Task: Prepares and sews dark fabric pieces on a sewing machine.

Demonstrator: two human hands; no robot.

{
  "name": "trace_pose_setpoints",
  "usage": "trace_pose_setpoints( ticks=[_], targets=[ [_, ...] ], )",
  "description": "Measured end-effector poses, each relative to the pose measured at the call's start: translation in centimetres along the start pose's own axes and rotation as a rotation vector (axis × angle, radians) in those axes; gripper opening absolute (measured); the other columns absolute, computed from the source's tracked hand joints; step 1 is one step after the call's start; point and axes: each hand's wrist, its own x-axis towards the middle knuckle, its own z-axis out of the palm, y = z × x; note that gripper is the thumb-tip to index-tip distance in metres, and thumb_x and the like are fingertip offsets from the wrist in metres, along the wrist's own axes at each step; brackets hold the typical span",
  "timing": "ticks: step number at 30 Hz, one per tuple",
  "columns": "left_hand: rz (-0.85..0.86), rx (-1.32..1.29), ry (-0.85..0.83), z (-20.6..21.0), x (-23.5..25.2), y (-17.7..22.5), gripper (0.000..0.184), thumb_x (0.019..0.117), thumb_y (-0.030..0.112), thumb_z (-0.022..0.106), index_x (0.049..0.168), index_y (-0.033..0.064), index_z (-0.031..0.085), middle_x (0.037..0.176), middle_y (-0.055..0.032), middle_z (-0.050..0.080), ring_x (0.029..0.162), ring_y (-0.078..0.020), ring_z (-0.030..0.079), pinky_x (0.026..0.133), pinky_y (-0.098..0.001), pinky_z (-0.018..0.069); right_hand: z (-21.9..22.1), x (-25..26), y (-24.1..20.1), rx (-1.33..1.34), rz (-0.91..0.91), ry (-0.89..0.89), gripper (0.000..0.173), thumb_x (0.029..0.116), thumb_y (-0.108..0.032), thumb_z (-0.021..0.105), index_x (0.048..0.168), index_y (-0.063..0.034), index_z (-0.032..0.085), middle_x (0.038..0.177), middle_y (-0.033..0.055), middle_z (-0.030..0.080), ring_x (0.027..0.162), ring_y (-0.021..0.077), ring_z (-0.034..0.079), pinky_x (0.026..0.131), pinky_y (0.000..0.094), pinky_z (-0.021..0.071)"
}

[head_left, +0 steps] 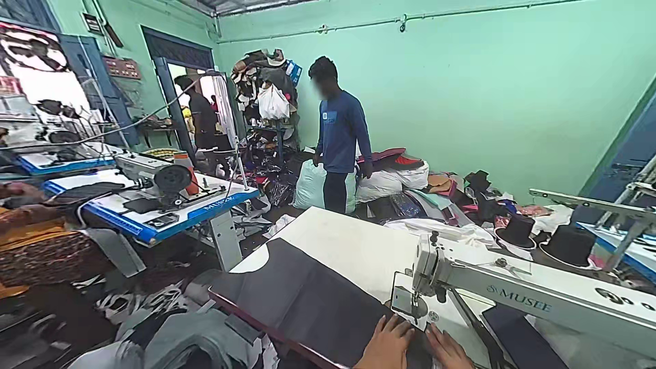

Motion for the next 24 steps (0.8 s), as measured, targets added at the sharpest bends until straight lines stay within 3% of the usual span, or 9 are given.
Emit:
trace_pose_setpoints(
  ticks=[7, 10, 15, 21, 24],
  targets=[
    [-0.014, 0.035, -0.009, -0.1, 0.3, 0.0, 0.049, 0.1054, 0.026, 0.046, 0.153, 0.0138, 0.050, 0.161, -0.0044, 0.044, 0.154, -0.0309, 0.030, 0.123, -0.0637, 0.0201, 0.4, 0.1, -0.2, 0.028, 0.037, 0.004, 0.052, 0.0934, 0.012, 0.046, 0.138, -0.0066, 0.065, 0.150, 0.0148, 0.056, 0.141, 0.0495, 0.045, 0.109, 0.0728, 0.0359],
    [-0.032, 0.038, 0.001, -0.4, 0.0, 0.4, 0.049, 0.1036, 0.026, 0.047, 0.151, 0.0150, 0.052, 0.159, -0.0047, 0.048, 0.153, -0.0308, 0.034, 0.122, -0.0636, 0.0224, 0.8, 0.0, -0.2, -0.012, 0.041, 0.063, 0.050, 0.0922, 0.011, 0.050, 0.131, -0.0109, 0.071, 0.144, 0.0093, 0.063, 0.136, 0.0430, 0.054, 0.105, 0.0700, 0.0416],
    [-0.044, 0.044, -0.078, -1.0, 0.0, 0.6, 0.052, 0.1061, 0.028, 0.036, 0.156, 0.0182, 0.046, 0.163, -0.0049, 0.041, 0.155, -0.0311, 0.028, 0.123, -0.0631, 0.0169, -0.9, -0.2, -1.4, -0.009, 0.097, -0.094, 0.051, 0.0964, 0.008, 0.044, 0.138, -0.0124, 0.066, 0.149, 0.0067, 0.058, 0.142, 0.0390, 0.049, 0.109, 0.0654, 0.0382],
    [-0.014, 0.049, -0.042, -1.0, 0.1, 0.3, 0.051, 0.1054, 0.027, 0.035, 0.154, 0.0191, 0.048, 0.163, -0.0039, 0.040, 0.155, -0.0302, 0.028, 0.122, -0.0621, 0.0168, -2.2, -3.9, -3.3, -0.015, 0.004, -0.101, 0.055, 0.0882, 0.015, 0.051, 0.132, -0.0120, 0.070, 0.143, 0.0085, 0.063, 0.135, 0.0418, 0.055, 0.101, 0.0679, 0.0433],
    [-0.009, 0.078, -0.055, -0.9, 0.1, 0.3, 0.054, 0.1074, 0.042, 0.035, 0.156, 0.0224, 0.045, 0.165, -0.0029, 0.038, 0.156, -0.0303, 0.025, 0.123, -0.0619, 0.0157, -3.0, -7.5, -4.5, 0.008, -0.080, -0.085, 0.060, 0.0813, 0.018, 0.055, 0.129, -0.0135, 0.072, 0.140, 0.0053, 0.066, 0.131, 0.0391, 0.059, 0.098, 0.0655, 0.0474]
  ],
)
